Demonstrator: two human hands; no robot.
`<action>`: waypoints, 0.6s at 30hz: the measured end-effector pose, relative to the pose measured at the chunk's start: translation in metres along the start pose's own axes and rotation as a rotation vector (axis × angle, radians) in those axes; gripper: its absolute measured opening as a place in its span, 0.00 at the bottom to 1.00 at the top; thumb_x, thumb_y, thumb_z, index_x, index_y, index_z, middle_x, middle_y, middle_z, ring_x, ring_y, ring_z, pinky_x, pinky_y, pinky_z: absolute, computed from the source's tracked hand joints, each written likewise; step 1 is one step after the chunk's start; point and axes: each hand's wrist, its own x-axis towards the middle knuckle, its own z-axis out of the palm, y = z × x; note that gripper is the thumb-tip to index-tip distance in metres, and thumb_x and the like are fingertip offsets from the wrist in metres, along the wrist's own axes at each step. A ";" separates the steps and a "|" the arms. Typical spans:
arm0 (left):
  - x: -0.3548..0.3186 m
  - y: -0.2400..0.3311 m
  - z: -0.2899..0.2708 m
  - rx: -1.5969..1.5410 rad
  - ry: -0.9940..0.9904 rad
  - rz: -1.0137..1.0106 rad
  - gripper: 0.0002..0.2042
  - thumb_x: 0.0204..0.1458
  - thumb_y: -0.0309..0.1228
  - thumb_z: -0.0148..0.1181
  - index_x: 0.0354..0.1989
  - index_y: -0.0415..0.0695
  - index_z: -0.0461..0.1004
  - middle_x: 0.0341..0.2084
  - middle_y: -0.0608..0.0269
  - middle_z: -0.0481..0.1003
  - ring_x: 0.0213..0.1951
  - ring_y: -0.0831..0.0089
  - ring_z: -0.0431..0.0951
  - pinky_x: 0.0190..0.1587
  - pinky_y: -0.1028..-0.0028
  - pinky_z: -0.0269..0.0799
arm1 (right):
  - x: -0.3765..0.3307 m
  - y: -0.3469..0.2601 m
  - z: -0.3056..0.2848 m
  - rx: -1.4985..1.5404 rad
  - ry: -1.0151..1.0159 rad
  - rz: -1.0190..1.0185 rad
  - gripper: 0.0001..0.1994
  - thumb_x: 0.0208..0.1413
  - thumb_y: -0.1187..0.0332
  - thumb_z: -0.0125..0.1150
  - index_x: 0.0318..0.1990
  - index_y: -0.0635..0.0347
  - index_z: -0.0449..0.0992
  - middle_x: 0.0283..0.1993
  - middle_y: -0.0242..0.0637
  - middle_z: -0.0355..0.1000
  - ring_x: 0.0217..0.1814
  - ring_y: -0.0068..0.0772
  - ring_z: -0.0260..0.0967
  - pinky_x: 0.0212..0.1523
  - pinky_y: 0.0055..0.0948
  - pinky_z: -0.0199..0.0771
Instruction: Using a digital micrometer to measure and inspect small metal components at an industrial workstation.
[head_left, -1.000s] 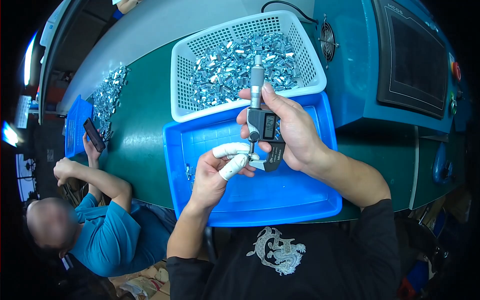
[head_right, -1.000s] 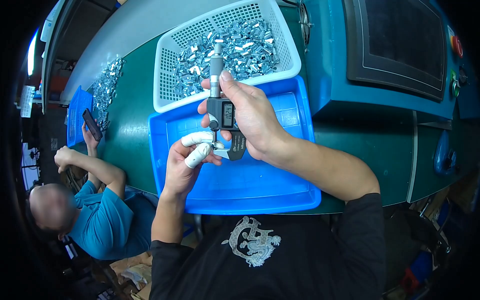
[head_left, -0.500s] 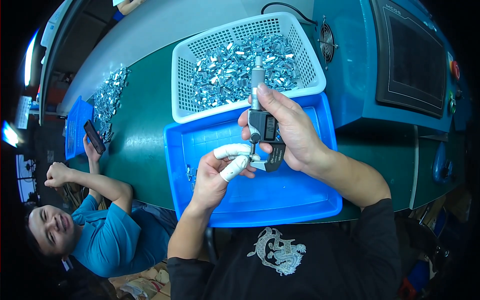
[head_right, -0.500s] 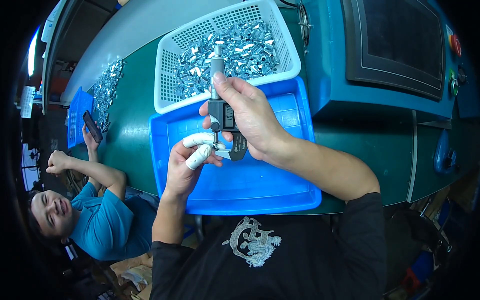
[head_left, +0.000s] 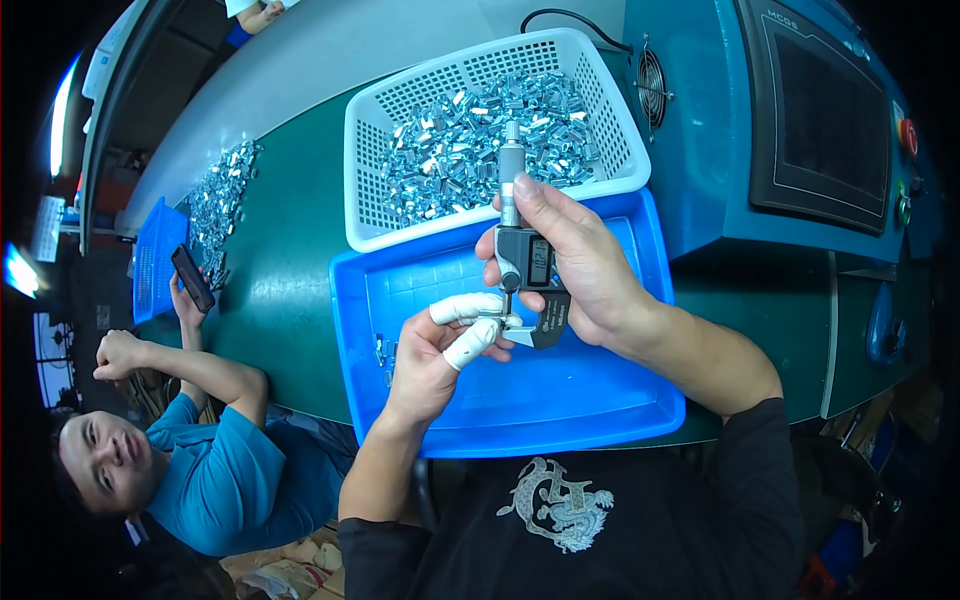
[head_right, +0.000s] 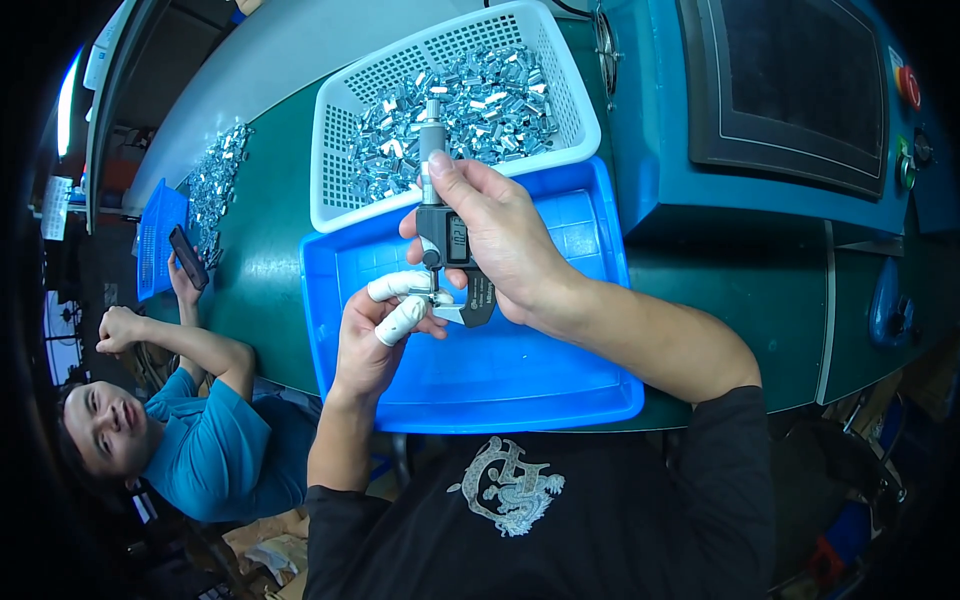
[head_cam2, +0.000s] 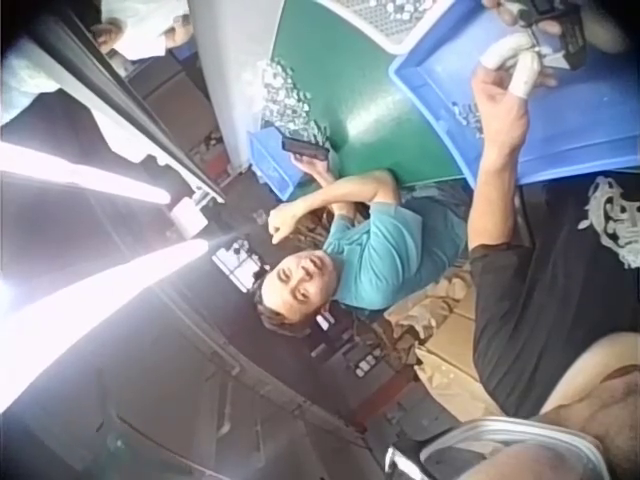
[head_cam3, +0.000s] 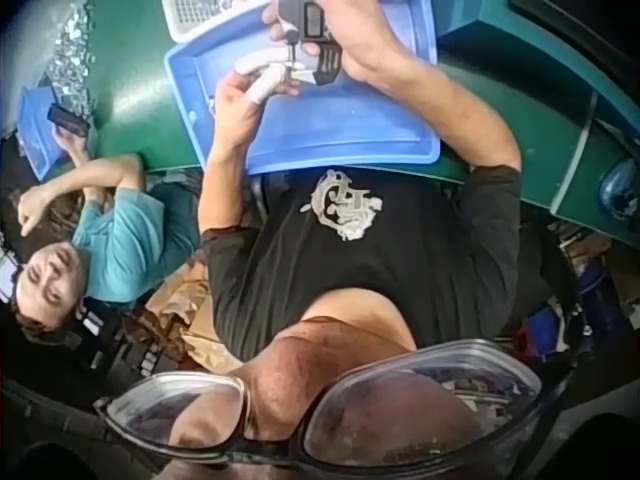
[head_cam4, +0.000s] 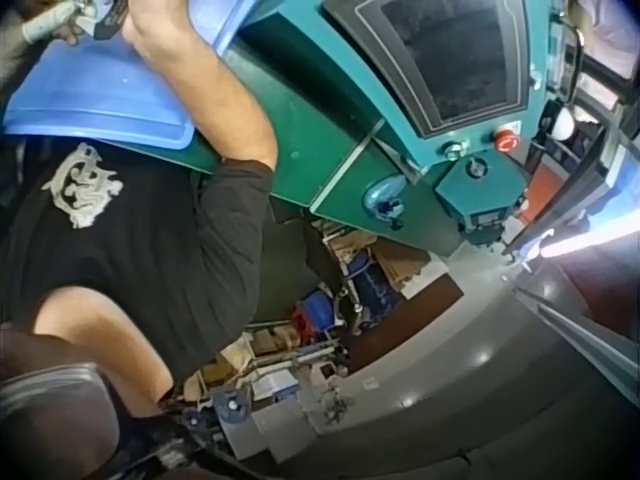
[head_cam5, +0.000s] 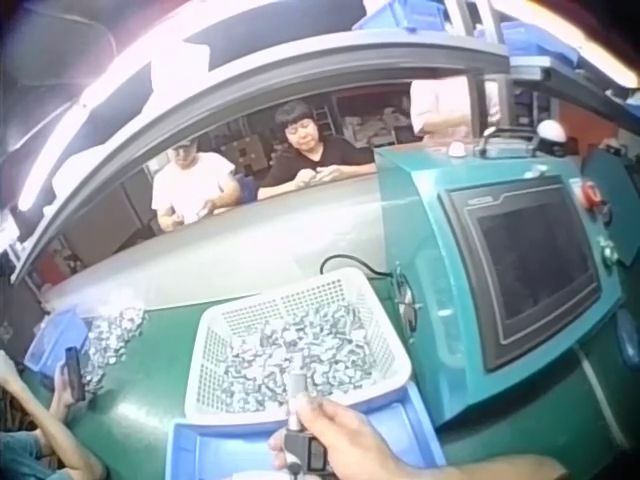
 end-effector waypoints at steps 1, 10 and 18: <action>0.000 0.000 0.000 0.007 -0.001 -0.002 0.11 0.55 0.25 0.56 0.46 0.36 0.72 0.36 0.54 0.77 0.36 0.69 0.78 0.37 0.71 0.77 | 0.000 -0.001 0.000 -0.003 -0.005 -0.002 0.18 0.63 0.51 0.43 0.43 0.57 0.64 0.32 0.40 0.72 0.27 0.23 0.73 0.12 0.16 0.63; -0.001 -0.004 -0.003 -0.041 0.004 -0.002 0.13 0.54 0.26 0.57 0.47 0.36 0.72 0.37 0.54 0.77 0.36 0.69 0.78 0.38 0.70 0.77 | 0.001 0.001 0.000 0.044 0.008 0.025 0.16 0.63 0.51 0.44 0.40 0.54 0.64 0.31 0.39 0.72 0.26 0.22 0.72 0.12 0.16 0.63; 0.001 -0.004 0.000 0.017 0.026 0.014 0.11 0.53 0.26 0.58 0.44 0.37 0.74 0.35 0.59 0.77 0.35 0.72 0.77 0.36 0.73 0.75 | -0.003 -0.001 -0.001 -0.008 -0.033 0.014 0.16 0.63 0.52 0.45 0.43 0.56 0.64 0.31 0.37 0.72 0.27 0.22 0.73 0.12 0.15 0.62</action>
